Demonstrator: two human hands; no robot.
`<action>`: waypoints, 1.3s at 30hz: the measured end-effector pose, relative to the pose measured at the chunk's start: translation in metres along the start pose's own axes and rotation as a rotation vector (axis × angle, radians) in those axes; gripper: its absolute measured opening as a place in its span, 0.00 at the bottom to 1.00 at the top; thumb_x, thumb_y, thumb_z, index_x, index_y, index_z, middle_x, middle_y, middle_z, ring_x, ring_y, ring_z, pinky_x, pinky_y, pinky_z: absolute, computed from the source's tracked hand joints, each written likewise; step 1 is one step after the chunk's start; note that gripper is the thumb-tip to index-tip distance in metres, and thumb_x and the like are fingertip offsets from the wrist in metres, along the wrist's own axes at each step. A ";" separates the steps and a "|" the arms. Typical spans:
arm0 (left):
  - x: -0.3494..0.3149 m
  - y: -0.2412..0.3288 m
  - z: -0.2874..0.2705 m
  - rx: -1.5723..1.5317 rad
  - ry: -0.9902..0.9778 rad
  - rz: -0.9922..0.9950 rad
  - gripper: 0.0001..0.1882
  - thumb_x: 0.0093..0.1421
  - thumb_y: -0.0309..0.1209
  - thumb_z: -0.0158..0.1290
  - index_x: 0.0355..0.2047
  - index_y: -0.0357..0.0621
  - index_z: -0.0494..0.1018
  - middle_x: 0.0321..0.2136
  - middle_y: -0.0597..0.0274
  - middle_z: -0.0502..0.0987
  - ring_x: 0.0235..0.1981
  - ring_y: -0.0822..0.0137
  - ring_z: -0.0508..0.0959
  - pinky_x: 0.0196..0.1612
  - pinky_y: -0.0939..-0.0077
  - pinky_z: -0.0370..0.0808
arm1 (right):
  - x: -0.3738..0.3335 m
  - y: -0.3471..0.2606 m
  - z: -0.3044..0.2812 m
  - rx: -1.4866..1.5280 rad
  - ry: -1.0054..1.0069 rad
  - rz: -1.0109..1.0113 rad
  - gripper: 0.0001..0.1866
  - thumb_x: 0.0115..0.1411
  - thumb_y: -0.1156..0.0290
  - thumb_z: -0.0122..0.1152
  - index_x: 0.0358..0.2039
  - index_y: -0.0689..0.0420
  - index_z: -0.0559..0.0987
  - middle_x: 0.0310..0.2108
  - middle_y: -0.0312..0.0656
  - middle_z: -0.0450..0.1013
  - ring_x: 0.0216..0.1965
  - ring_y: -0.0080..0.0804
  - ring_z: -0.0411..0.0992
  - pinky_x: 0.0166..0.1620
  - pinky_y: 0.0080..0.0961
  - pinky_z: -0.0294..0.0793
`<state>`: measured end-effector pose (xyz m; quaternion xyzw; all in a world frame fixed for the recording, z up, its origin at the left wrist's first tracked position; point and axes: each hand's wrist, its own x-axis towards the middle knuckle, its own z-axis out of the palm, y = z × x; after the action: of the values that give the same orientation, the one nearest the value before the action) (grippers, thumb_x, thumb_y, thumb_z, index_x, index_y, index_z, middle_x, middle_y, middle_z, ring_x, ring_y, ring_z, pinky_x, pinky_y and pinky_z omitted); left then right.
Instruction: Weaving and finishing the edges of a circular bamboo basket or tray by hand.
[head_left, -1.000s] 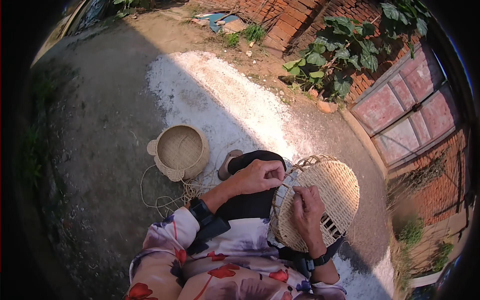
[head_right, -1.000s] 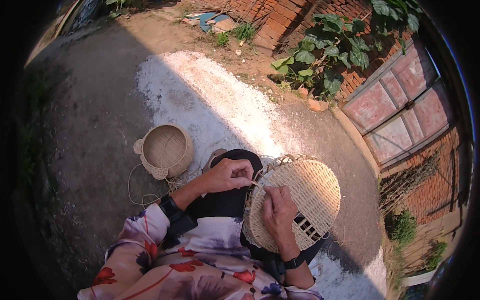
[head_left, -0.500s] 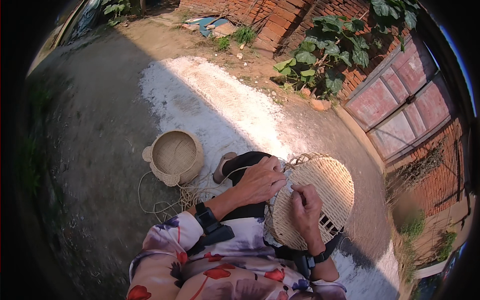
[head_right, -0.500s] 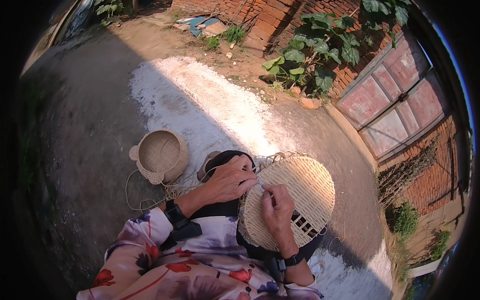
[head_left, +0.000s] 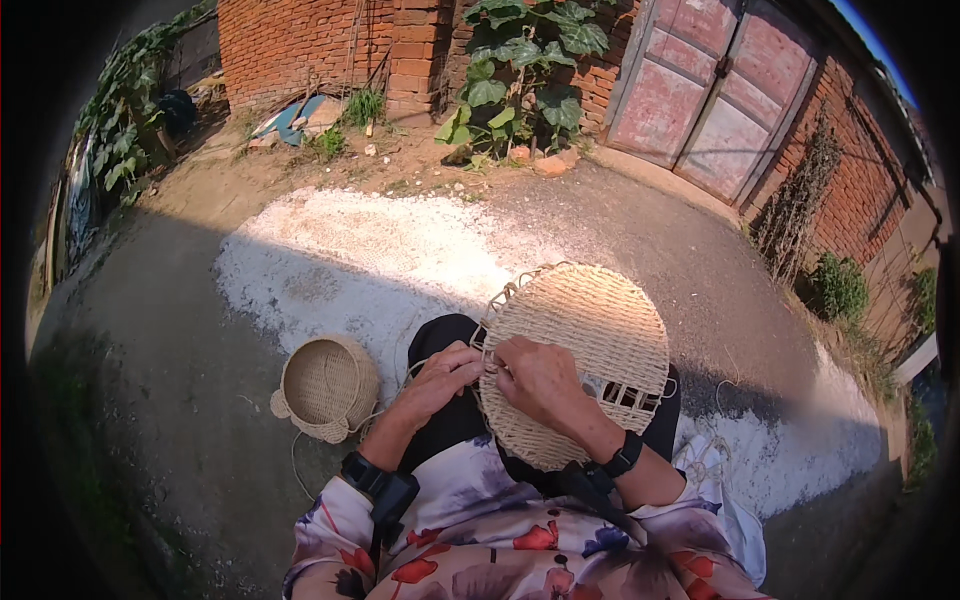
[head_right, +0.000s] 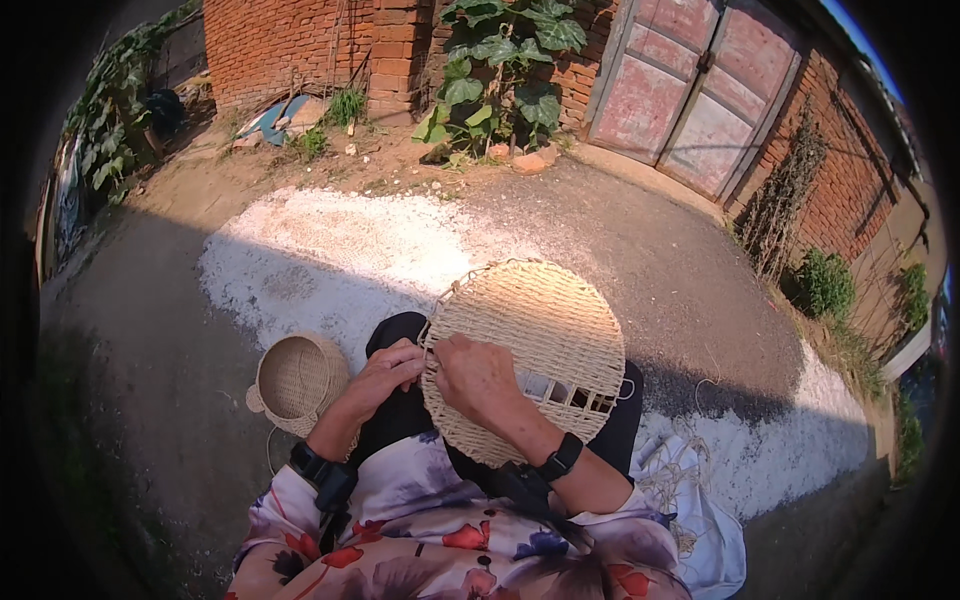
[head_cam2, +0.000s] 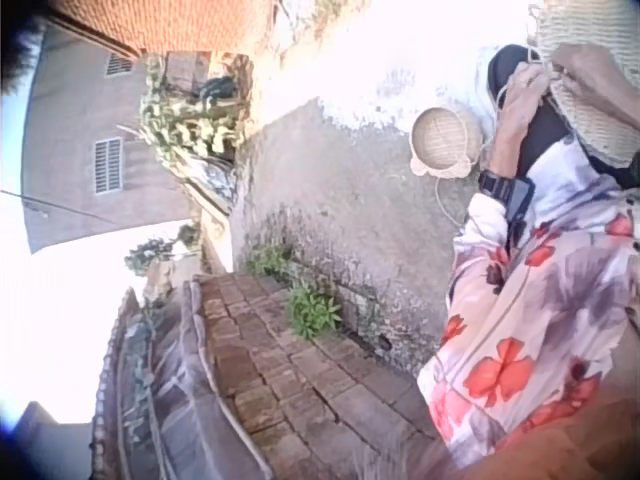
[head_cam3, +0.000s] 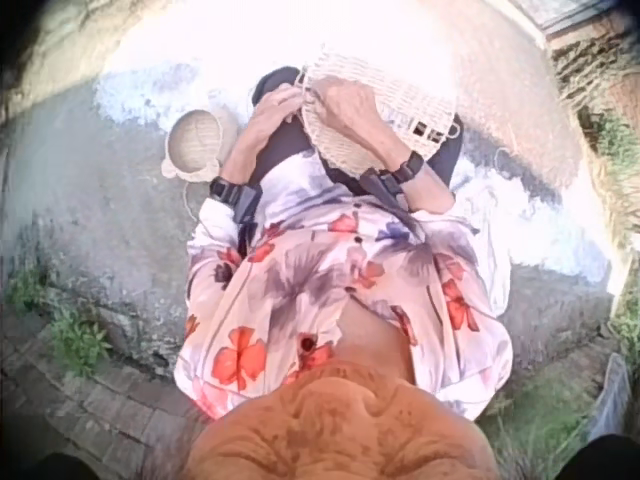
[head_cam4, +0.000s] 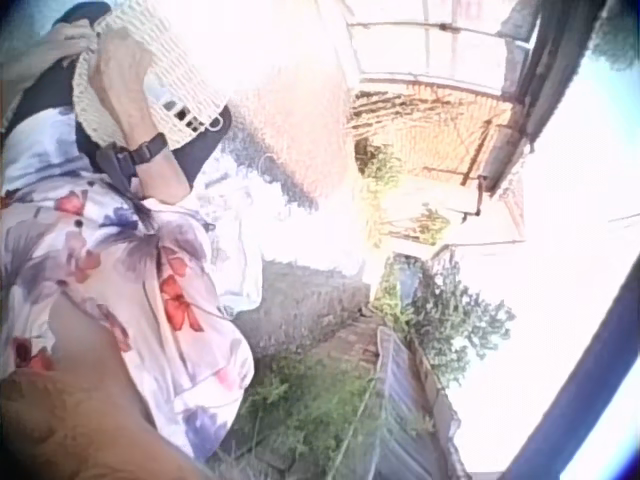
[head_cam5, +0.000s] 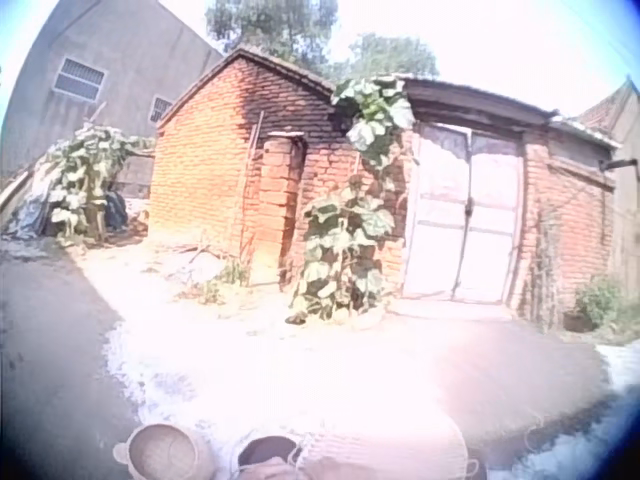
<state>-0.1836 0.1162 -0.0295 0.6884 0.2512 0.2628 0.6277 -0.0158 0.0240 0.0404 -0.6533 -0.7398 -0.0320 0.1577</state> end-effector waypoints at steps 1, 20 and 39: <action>0.001 -0.003 0.001 0.011 -0.054 0.006 0.10 0.65 0.34 0.52 0.39 0.39 0.76 0.32 0.66 0.70 0.32 0.73 0.69 0.35 0.76 0.68 | 0.003 0.001 0.003 0.060 0.012 -0.005 0.08 0.52 0.70 0.61 0.31 0.60 0.76 0.31 0.47 0.73 0.30 0.48 0.77 0.33 0.45 0.76; -0.013 0.040 0.050 0.812 0.417 0.555 0.11 0.51 0.21 0.62 0.36 0.43 0.78 0.29 0.59 0.69 0.29 0.59 0.74 0.31 0.68 0.72 | -0.069 0.032 -0.032 0.248 0.174 0.040 0.10 0.56 0.74 0.60 0.39 0.57 0.72 0.32 0.45 0.74 0.30 0.47 0.76 0.32 0.42 0.72; -0.005 0.021 0.054 0.705 0.432 0.691 0.09 0.50 0.20 0.62 0.32 0.42 0.79 0.26 0.60 0.76 0.30 0.57 0.75 0.33 0.65 0.72 | -0.046 0.026 -0.001 1.594 0.123 0.259 0.12 0.68 0.66 0.55 0.43 0.62 0.78 0.30 0.30 0.72 0.28 0.14 0.69 0.32 0.14 0.69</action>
<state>-0.1509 0.0714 -0.0125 0.8303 0.2064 0.4892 0.1695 0.0140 -0.0165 0.0250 -0.4221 -0.4485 0.4877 0.6187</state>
